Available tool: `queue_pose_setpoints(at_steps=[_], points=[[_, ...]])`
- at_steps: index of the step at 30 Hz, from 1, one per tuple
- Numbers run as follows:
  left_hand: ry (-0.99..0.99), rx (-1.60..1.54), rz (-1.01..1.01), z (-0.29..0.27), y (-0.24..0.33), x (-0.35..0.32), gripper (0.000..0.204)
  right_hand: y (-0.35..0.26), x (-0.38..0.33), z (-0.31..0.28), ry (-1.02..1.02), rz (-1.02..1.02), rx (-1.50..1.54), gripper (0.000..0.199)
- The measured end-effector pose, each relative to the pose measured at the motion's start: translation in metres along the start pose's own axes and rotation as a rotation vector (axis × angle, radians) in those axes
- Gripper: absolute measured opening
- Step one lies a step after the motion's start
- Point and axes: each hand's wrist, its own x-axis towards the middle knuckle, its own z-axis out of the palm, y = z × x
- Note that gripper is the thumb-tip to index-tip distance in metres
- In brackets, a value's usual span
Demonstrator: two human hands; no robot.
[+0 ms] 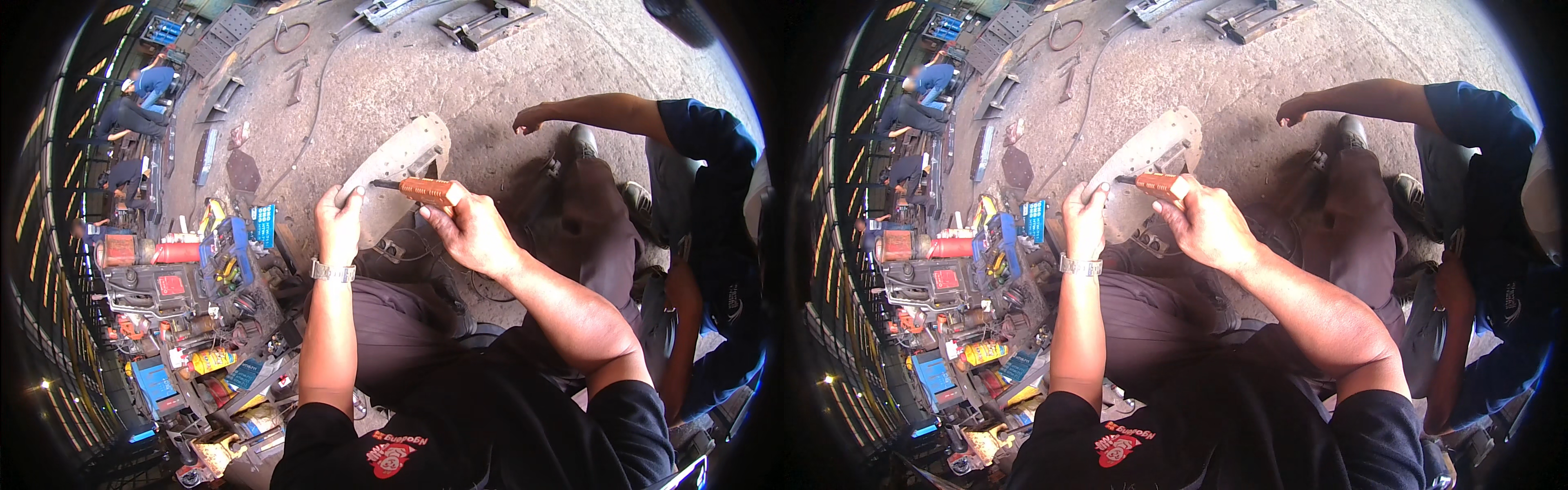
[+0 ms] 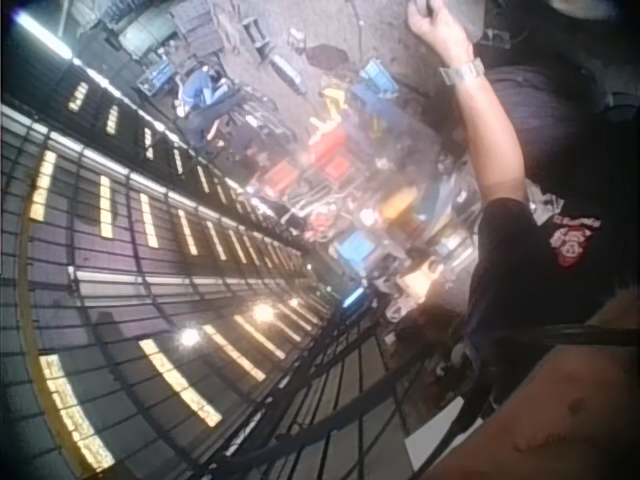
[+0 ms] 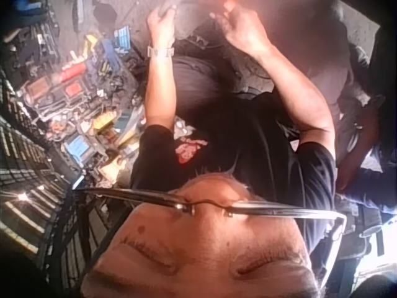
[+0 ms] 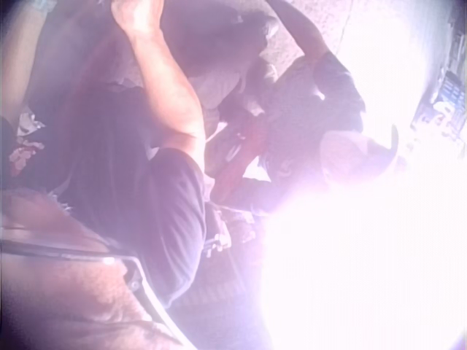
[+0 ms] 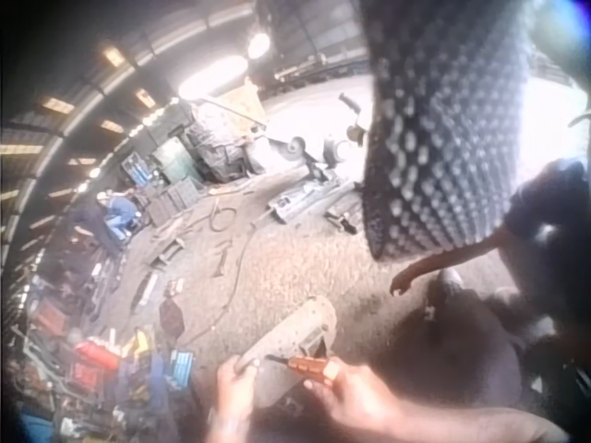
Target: The person sits on the workshop floor and uses a utility knife to scrape and clean the surface of a metal part. They then use pliers to manipulate a small wire or pin on the same part.
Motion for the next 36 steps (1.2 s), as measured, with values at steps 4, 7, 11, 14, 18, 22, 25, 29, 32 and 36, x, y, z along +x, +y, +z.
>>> queue_pose_setpoints(at_steps=[4, 7, 11, 14, 18, 22, 25, 29, 32, 36], points=[[0.023, 0.102, 0.070, 0.001, -0.002, -0.001, 0.011, 0.001, 0.001, -0.001, -0.027, 0.028, 0.012, 0.032], [0.024, 0.128, 0.062, 0.003, 0.001, -0.005, 0.010, 0.004, 0.000, -0.001, -0.032, 0.013, 0.015, 0.032], [-0.010, 0.090, 0.084, 0.001, -0.001, -0.004, 0.009, 0.001, 0.001, -0.003, -0.046, 0.044, 0.023, 0.032], [-0.026, 0.079, 0.082, 0.002, 0.000, -0.006, 0.009, 0.000, 0.000, -0.002, -0.043, 0.048, 0.016, 0.032], [-0.043, 0.108, 0.061, -0.003, -0.001, -0.003, 0.010, 0.001, -0.003, 0.001, -0.030, 0.042, 0.018, 0.032], [-0.048, 0.078, 0.055, -0.002, -0.001, -0.004, 0.011, 0.004, -0.006, 0.006, 0.023, -0.016, 0.031, 0.031], [-0.060, 0.074, 0.073, 0.000, 0.001, -0.005, 0.010, 0.005, -0.008, 0.008, 0.030, 0.021, 0.040, 0.030], [-0.070, 0.119, 0.083, -0.002, 0.001, -0.005, 0.009, 0.005, -0.010, 0.010, 0.046, -0.006, 0.048, 0.030], [-0.070, 0.113, 0.077, 0.000, 0.007, -0.007, 0.006, 0.004, -0.010, 0.009, 0.029, 0.026, 0.055, 0.030], [-0.073, 0.070, 0.064, 0.003, 0.007, -0.007, 0.003, 0.006, -0.011, 0.010, 0.034, 0.016, 0.024, 0.030]])
